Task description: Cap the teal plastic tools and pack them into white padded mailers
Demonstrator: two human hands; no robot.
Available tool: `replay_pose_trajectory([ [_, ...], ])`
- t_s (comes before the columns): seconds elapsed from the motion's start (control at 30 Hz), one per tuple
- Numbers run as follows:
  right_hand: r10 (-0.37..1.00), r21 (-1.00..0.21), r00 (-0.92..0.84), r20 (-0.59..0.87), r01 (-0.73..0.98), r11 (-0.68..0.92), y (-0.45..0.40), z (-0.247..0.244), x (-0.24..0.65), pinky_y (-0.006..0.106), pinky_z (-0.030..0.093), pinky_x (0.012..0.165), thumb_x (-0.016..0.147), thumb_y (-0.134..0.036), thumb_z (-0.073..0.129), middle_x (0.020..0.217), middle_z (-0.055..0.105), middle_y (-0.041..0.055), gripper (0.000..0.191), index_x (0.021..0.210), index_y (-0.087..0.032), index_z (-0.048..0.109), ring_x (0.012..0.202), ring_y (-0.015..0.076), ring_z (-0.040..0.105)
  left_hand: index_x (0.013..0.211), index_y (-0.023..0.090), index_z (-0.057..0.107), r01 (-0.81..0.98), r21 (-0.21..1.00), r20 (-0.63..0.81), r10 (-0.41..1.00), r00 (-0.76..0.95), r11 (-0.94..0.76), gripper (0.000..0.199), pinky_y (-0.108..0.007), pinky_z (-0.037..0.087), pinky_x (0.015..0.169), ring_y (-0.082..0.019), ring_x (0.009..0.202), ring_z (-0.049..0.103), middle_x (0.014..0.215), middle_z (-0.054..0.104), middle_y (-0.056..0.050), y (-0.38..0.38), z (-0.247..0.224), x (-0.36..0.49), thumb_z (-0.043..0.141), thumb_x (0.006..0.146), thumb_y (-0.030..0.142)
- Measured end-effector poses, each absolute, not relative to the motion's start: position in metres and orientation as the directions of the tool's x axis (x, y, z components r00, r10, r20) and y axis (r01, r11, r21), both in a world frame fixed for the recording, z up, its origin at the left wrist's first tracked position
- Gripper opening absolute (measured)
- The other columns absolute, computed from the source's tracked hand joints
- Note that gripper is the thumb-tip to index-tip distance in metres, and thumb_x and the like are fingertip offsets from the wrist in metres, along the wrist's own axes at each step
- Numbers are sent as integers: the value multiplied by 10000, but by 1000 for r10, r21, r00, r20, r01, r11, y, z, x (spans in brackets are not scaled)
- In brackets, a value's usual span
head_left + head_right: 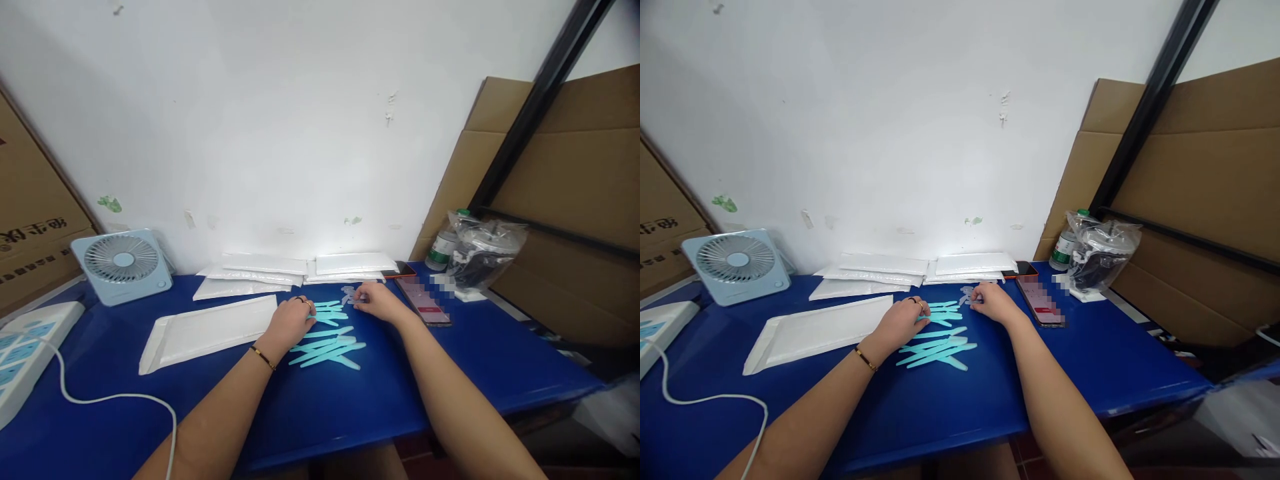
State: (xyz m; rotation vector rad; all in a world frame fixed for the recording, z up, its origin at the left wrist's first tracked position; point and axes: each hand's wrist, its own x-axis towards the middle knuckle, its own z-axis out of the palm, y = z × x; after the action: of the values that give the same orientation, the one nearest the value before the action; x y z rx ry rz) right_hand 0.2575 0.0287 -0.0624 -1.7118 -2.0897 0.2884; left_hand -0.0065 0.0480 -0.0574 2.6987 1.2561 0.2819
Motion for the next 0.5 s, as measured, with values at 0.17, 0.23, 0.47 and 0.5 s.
replay_pose_trajectory([
  [0.17, 972, -384, -164, 170, 897, 219, 29, -65, 247, 240, 379, 616, 688, -158, 586, 737, 635, 39, 45, 674, -163, 628, 660, 151, 556, 887, 207, 618, 728, 314, 120, 786, 606, -609, 129, -278, 432, 764, -191, 902, 582, 951, 621, -39, 49, -59, -6, 554, 793, 267],
  [0.23, 975, -485, -167, 146, 847, 218, 26, -62, 249, 230, 378, 584, 708, -179, 573, 679, 614, 21, 40, 694, -165, 608, 615, 139, 543, 862, 207, 618, 717, 357, 136, 792, 595, -599, 110, -267, 431, 752, -177, 876, 586, 930, 627, -32, 50, -60, -7, 541, 796, 248],
  [0.47, 952, -807, -305, 22, 557, 197, 16, -52, 252, 220, 401, 526, 784, -352, 576, 611, 558, -1, 196, 792, -157, 595, 547, 127, 551, 831, 214, 615, 695, 452, 177, 820, 545, -559, 104, -255, 414, 678, -159, 787, 591, 847, 647, -9, 56, -58, -12, 520, 804, 245],
  [0.5, 951, -814, -309, 27, 544, 201, 15, -52, 251, 219, 401, 526, 781, -355, 583, 617, 556, 0, 199, 791, -157, 598, 547, 125, 550, 831, 214, 614, 692, 457, 181, 820, 543, -559, 104, -253, 413, 671, -159, 785, 590, 847, 647, -8, 56, -58, -13, 518, 805, 245],
])
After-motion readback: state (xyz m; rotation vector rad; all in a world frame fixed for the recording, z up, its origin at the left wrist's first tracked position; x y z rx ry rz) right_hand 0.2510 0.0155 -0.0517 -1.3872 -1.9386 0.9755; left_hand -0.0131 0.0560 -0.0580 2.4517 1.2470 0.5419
